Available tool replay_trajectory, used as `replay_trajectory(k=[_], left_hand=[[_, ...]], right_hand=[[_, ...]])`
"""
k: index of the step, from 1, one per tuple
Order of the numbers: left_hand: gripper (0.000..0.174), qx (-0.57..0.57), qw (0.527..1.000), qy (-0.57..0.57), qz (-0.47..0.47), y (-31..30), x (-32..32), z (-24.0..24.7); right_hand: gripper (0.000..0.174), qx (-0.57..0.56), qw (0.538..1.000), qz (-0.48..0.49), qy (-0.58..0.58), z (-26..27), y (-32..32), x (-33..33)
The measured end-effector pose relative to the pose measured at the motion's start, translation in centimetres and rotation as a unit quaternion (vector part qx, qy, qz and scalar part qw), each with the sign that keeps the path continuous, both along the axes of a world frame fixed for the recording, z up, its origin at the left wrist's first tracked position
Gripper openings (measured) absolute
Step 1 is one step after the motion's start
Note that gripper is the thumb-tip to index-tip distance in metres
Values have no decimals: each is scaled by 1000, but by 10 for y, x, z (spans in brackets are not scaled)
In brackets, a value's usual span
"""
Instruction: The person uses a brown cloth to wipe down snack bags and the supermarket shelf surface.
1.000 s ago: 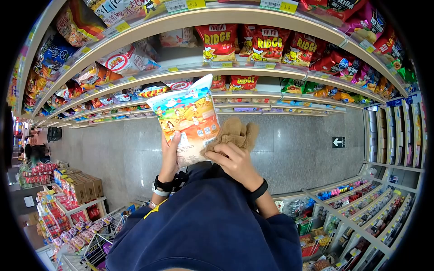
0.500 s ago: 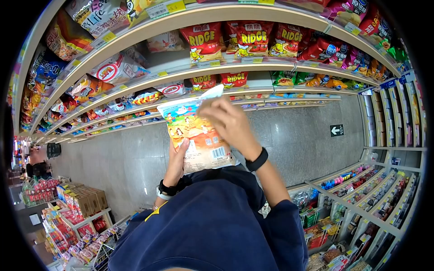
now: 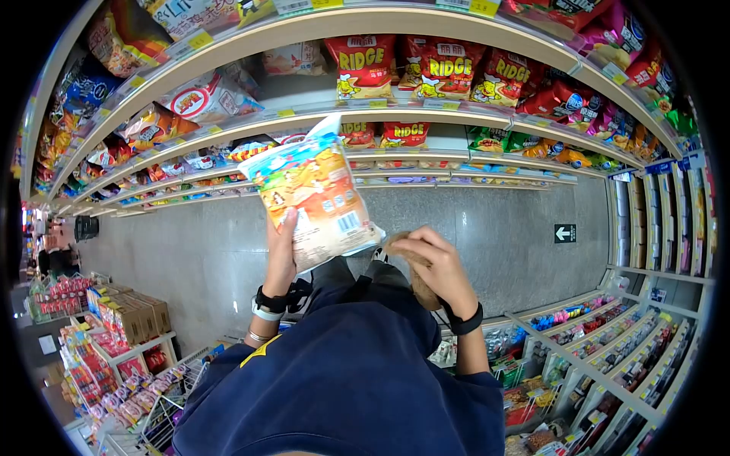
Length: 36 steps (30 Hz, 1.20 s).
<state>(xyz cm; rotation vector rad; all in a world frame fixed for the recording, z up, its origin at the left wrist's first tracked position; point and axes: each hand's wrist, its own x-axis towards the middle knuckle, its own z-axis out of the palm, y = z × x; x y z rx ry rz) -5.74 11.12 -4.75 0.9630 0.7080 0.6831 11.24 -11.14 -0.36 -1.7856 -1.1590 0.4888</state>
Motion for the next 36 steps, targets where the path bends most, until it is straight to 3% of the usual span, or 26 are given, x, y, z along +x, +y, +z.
replay_trajectory(k=[4, 7, 9, 11, 15, 19, 20, 22, 25, 30, 34, 36], left_hand=[[57, 32, 999, -5, 31, -22, 22, 9], [63, 91, 996, -2, -5, -48, 36, 10], [64, 165, 986, -7, -32, -68, 41, 9], [64, 160, 986, -3, -51, -70, 41, 9], [64, 153, 982, 9, -107, -67, 36, 17], [57, 131, 986, -6, -104, -70, 34, 23], [54, 134, 987, -1, -93, -69, 33, 21], [50, 138, 988, 11, -69, -66, 28, 17], [59, -19, 993, -107, -50, -66, 28, 28], [76, -139, 987, -80, 12, -40, 30, 28], [59, -236, 944, -111, -201, -8, 18, -8], [55, -265, 931, -60, -242, -6, 22, -6]], right_hand=[[34, 95, 977, -178, -63, 25, 17, -29], [38, 133, 966, -208, -74, 29, 44, -56], [35, 127, 962, -193, -144, 23, 60, -54], [34, 126, 949, -211, -197, 20, 72, -46], [32, 168, 944, -251, -130, 37, 87, -11], [34, 115, 966, -207, -105, 44, 92, -26], [35, 139, 967, -163, -141, 30, 95, -31], [36, 139, 980, -99, -101, 32, 98, -49], [34, 131, 988, -50, -64, 28, 103, -60], [35, 96, 994, 37, -40, 16, 101, -75], [31, 92, 993, 54, -48, 3, 98, -69], [28, 81, 993, 67, -56, -8, 98, -65]])
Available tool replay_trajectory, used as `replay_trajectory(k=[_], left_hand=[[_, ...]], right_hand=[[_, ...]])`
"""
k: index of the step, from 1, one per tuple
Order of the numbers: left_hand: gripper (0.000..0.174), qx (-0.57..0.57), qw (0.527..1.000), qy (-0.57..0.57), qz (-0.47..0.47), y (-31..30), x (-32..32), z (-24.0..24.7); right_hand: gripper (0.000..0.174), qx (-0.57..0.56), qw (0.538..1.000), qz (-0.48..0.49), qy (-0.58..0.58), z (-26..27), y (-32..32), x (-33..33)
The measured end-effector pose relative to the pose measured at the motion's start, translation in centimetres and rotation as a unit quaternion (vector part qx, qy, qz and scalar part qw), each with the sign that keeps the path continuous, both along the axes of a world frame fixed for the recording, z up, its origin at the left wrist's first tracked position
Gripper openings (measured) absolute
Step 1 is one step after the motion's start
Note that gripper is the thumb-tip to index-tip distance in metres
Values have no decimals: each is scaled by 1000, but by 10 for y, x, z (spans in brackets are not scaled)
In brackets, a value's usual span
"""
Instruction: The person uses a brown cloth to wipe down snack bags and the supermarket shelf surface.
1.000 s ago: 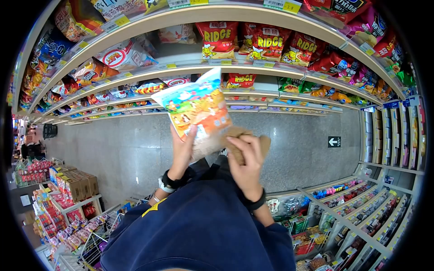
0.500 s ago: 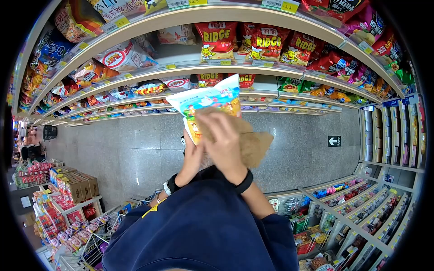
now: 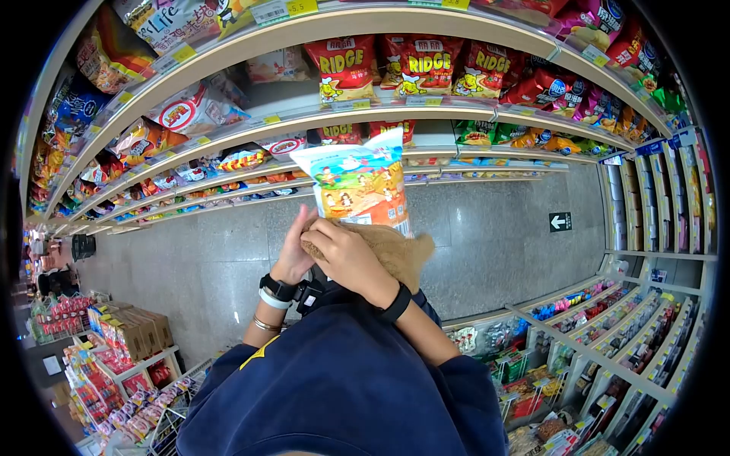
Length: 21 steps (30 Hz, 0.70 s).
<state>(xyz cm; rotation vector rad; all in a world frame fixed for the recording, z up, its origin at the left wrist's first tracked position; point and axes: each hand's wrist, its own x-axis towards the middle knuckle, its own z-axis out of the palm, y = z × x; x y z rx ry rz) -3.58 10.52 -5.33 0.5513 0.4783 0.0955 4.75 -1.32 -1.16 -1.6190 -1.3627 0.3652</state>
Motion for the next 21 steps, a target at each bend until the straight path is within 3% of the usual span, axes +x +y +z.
replay_trajectory(k=[2, 5, 8, 10, 13, 14, 15, 17, 20, 21], left_hand=[[46, -50, 998, 30, -21, 1, 3, -10], [43, -43, 987, 82, -133, 13, -4, -34], [48, 90, 985, 104, -101, -11, 11, 24], [54, 36, 984, 99, -140, -4, 15, -11], [60, 10, 994, 86, -73, -16, 15, -17], [65, 15, 995, 71, -65, -14, 14, -38], [67, -78, 992, 34, -88, -10, 17, -46], [71, -66, 997, -14, -37, -14, 20, -43], [74, -60, 998, -17, -6, -15, 19, -35], [75, -56, 998, -20, 5, -16, 19, -29]], right_hand=[[24, -10, 999, 38, -15, -4, -4, 6], [24, -24, 996, 82, -13, -17, -10, -4], [24, -55, 994, 74, -55, -25, -18, -10], [22, -74, 992, 64, -81, -24, -26, -8], [24, -20, 993, 58, -102, -19, -38, 4], [26, -18, 997, 18, -77, -15, -43, 9], [29, 7, 996, -41, -83, -20, -47, 17], [22, 19, 979, -157, -126, -27, -55, 45], [20, 56, 956, -289, 8, -22, -54, 71], [21, 55, 955, -291, 4, -22, -53, 72]])
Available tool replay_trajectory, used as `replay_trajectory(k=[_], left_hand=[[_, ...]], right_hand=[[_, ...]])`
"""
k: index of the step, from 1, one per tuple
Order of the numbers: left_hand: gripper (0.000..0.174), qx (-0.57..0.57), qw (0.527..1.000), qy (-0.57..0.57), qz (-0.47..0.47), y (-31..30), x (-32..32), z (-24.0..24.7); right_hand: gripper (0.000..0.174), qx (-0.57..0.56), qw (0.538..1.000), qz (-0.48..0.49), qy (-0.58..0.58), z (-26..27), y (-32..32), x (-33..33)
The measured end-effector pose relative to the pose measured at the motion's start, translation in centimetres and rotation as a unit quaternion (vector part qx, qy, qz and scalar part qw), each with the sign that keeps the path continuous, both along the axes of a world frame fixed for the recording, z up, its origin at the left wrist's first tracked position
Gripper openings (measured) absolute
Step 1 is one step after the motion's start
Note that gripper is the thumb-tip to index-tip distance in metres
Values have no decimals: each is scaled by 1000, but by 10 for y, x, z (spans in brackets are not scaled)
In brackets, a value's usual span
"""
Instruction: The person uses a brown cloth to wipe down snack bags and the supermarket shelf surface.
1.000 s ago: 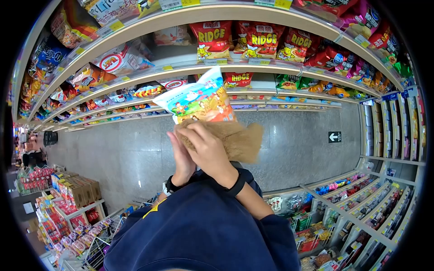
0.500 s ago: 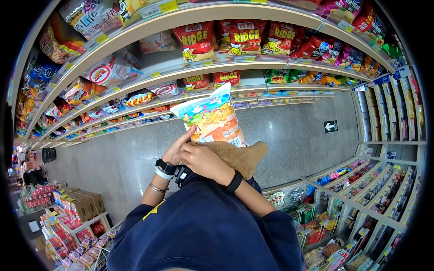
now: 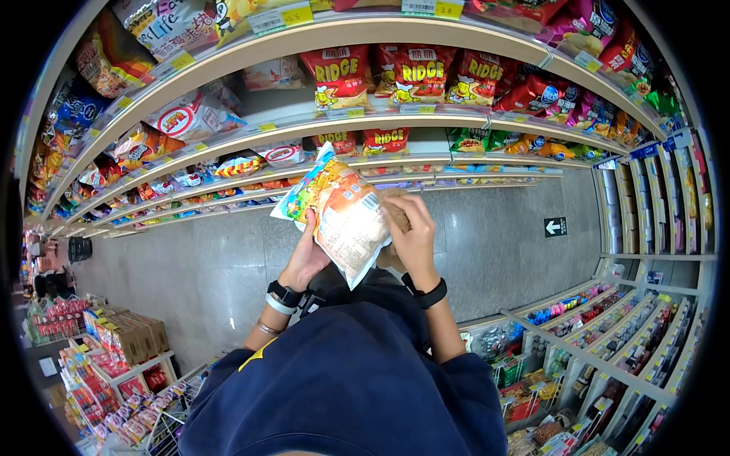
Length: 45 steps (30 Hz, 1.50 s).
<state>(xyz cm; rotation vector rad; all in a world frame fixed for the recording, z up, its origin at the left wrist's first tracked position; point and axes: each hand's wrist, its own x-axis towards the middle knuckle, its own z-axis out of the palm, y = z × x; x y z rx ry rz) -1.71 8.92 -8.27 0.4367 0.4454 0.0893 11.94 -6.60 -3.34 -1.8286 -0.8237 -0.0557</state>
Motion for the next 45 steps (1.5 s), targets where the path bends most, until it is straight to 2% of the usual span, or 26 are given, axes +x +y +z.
replay_trajectory(k=[3, 8, 10, 12, 15, 19, 22, 25, 29, 33, 35, 38, 40, 45], left_hand=[[78, 10, 999, -5, 43, 2, 1, 4], [82, 12, 988, -21, 150, 11, 1, 7], [83, 16, 980, -7, 197, 17, -3, 13], [84, 26, 975, -9, 222, 25, -9, 18], [84, 12, 969, -20, 247, 34, -20, 20], [83, -5, 959, 6, 282, 39, -34, 29], [83, 4, 954, 18, 298, 40, -41, 40], [84, 3, 950, 34, 311, 43, -46, 53], [83, 4, 948, 33, 317, 53, -50, 65], [80, 40, 953, 5, 301, 69, -49, 63], [79, 50, 953, -8, 299, 78, -47, 59], [80, 50, 956, -13, 290, 99, -48, 63], [80, 16, 956, -22, 294, 113, -51, 60], [78, 50, 961, -22, 270, 150, -61, 68]], right_hand=[[23, 2, 1000, 10, 0, 3, 9, -7], [31, 25, 986, 162, 26, 2, 16, -51], [29, 31, 970, 227, 76, 9, 16, -56], [25, -3, 952, 285, 111, 9, 11, -54], [23, 7, 915, 354, 195, -1, 9, -45], [19, -17, 929, 303, 210, -3, 12, -27], [17, 40, 951, 225, 208, -2, 24, -11], [15, 76, 964, 190, 172, 23, 48, 5], [18, 56, 979, 168, 100, 65, 84, 1], [28, 74, 973, 220, 4, 86, 126, -23], [35, 42, 963, 267, -16, 86, 147, -39], [30, 3, 972, 229, -54, 57, 164, -50], [25, 23, 979, 202, -10, 49, 170, -53], [17, -20, 979, 191, 67, 42, 172, -39]])
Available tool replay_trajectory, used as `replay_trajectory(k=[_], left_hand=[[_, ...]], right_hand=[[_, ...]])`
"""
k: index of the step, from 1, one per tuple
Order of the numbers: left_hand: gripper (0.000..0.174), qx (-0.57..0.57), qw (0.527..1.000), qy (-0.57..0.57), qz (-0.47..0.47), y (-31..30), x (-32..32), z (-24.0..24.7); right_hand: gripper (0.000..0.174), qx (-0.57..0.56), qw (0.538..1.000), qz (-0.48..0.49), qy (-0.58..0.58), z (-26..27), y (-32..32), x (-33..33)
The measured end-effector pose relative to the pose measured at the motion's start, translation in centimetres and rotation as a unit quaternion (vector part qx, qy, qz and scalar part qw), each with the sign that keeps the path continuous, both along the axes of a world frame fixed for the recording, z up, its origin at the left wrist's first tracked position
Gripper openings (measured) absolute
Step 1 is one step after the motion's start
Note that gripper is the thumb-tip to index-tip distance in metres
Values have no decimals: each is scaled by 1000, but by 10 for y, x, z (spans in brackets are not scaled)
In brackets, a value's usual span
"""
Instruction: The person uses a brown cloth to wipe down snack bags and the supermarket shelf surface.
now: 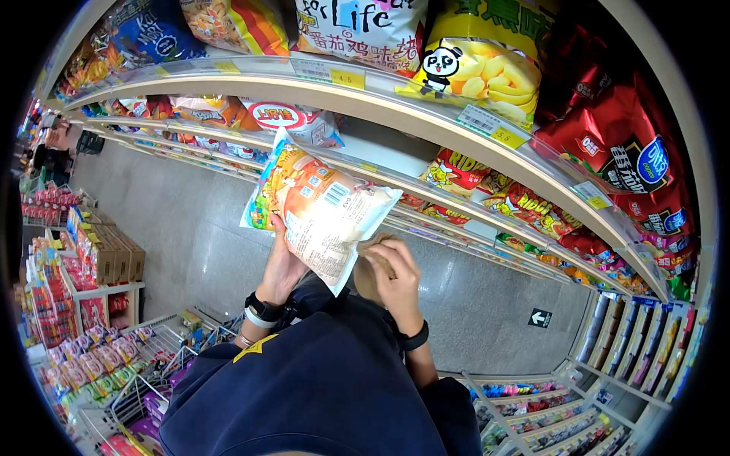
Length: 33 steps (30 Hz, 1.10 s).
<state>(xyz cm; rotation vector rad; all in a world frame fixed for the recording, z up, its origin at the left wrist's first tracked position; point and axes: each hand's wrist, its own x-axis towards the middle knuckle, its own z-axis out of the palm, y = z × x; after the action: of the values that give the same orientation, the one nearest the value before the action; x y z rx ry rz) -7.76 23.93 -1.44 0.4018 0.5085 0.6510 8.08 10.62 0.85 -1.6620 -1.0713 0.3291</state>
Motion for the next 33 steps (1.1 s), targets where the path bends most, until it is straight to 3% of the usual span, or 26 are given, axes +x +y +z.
replay_trajectory(k=[2, 6, 9, 12, 15, 16, 19, 20, 21, 23, 28, 31, 33], left_hand=[[75, 18, 1000, 3, -4, 13, -2, 0], [65, 81, 995, 42, 28, 27, -7, -7], [51, 190, 976, 95, 36, 30, -12, -19], [40, 301, 934, 191, 11, 34, -8, -27], [39, 359, 907, 208, -72, 32, 7, -7], [39, 339, 919, 182, -83, 29, 14, 0], [43, 396, 888, 177, -154, 34, 21, 9], [45, 553, 795, 213, -128, 38, 24, 3], [51, 549, 800, 203, -132, 36, 23, 1], [76, 433, 860, 93, -253, 40, 27, 0], [83, 524, 792, 8, -313, 44, 38, 5], [84, 609, 716, -23, -340, 51, 43, 16], [85, 661, 661, -42, -351, 55, 44, 28]], right_hand=[[16, -10, 1000, -14, -13, 0, 2, 8], [11, 38, 981, -140, -131, 16, 15, 11], [10, 80, 985, -154, -15, 26, 19, -1], [15, 47, 986, -153, -47, 36, 30, -24], [24, 30, 991, -121, -45, 29, 46, -47], [30, 24, 990, -123, -57, 28, 51, -51], [52, 10, 991, -128, -36, 21, 58, -47], [59, 5, 991, -131, -19, 19, 58, -44], [65, 5, 991, -130, -13, 20, 57, -42], [77, 4, 992, -129, 2, 21, 53, -39], [100, -25, 982, -187, -30, 23, 43, -32], [92, -111, 970, -204, -77, 29, 34, -25], [63, -73, 970, -230, -32, 38, 37, -20]])
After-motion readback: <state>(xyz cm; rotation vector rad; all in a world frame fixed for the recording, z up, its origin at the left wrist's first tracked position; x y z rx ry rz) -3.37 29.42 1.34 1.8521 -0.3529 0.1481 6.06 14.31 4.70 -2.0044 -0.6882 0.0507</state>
